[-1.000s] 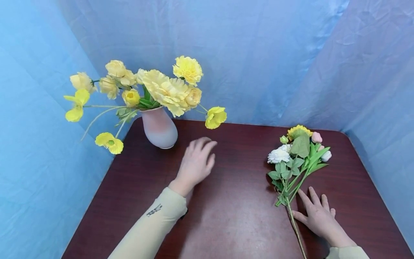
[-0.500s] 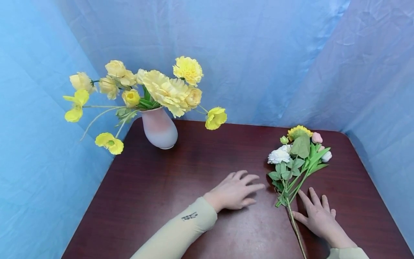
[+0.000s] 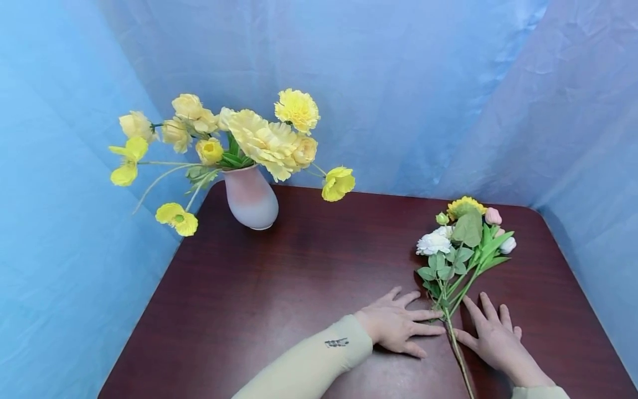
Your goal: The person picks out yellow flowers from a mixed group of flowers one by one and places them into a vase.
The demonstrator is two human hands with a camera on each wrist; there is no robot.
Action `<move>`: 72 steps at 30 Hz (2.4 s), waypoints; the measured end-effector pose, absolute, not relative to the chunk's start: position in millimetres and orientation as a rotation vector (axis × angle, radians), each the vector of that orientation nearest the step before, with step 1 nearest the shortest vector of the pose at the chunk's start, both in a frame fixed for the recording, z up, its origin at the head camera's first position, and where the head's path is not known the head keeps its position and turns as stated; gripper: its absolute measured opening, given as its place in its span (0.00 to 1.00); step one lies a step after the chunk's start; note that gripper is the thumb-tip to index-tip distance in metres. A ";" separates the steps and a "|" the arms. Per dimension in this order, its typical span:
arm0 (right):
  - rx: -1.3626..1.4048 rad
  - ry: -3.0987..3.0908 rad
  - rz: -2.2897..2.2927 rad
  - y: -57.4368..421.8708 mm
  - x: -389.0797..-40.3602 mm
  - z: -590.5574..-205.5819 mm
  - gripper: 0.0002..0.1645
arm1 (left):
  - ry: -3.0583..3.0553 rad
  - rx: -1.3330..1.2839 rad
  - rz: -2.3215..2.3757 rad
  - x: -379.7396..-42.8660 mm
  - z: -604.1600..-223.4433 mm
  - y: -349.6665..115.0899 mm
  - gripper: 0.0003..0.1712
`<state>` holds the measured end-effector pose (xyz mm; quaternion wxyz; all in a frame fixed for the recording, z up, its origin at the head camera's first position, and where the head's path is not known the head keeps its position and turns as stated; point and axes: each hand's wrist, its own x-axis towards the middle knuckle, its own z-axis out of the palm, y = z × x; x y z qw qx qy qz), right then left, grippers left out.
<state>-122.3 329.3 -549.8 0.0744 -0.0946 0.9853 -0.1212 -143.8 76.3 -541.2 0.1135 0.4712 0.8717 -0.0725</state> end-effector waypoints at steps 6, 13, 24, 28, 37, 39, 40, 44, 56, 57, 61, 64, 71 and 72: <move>-0.293 2.970 -0.381 329.8 -120.0 -550.8 0.52 | 2.605 1.302 -0.308 -145.7 -540.9 71.7 0.41; -0.292 2.964 -0.383 331.0 -120.6 -550.4 0.52 | 2.586 1.316 -0.297 -148.3 -538.1 62.9 0.40; -0.281 2.946 -0.368 331.8 -122.8 -552.4 0.53 | 2.580 1.210 -0.381 -147.2 -543.2 91.1 0.36; -0.263 2.928 -0.377 331.1 -124.2 -551.4 0.54 | 2.600 1.190 -0.381 -150.7 -538.7 80.8 0.36; -0.313 2.970 -0.408 331.8 -122.2 -552.3 0.53 | 2.633 1.306 -0.288 -155.3 -531.5 29.0 0.36; -0.314 2.972 -0.407 332.1 -122.2 -552.8 0.53 | 2.656 1.335 -0.265 -157.6 -530.6 16.9 0.34; -0.314 2.975 -0.408 332.1 -122.1 -553.2 0.53 | 2.667 1.348 -0.257 -159.0 -529.8 11.6 0.33; -0.312 2.983 -0.410 332.5 -121.2 -553.9 0.53 | 2.715 1.380 -0.222 -165.4 -527.1 -4.4 0.27; -0.306 2.982 -0.405 333.3 -122.5 -555.6 0.53 | 2.792 1.331 -0.231 -178.4 -523.5 -21.1 0.21; -0.304 2.977 -0.402 333.4 -122.4 -554.8 0.53 | 2.793 1.320 -0.225 -179.0 -522.7 -22.1 0.21; -0.293 2.960 -0.393 333.0 -122.5 -553.8 0.54 | 2.802 1.264 -0.193 -183.0 -520.7 -27.0 0.21; -0.290 2.954 -0.393 332.8 -122.4 -553.1 0.54 | 2.829 1.210 -0.168 -187.1 -521.5 -30.4 0.20; -0.300 2.970 -0.408 332.1 -121.8 -552.8 0.53 | 2.998 0.922 0.003 -189.8 -522.8 -31.8 0.16; -0.299 2.970 -0.407 332.0 -122.0 -552.6 0.53 | 3.019 0.884 0.025 -189.7 -522.7 -31.2 0.18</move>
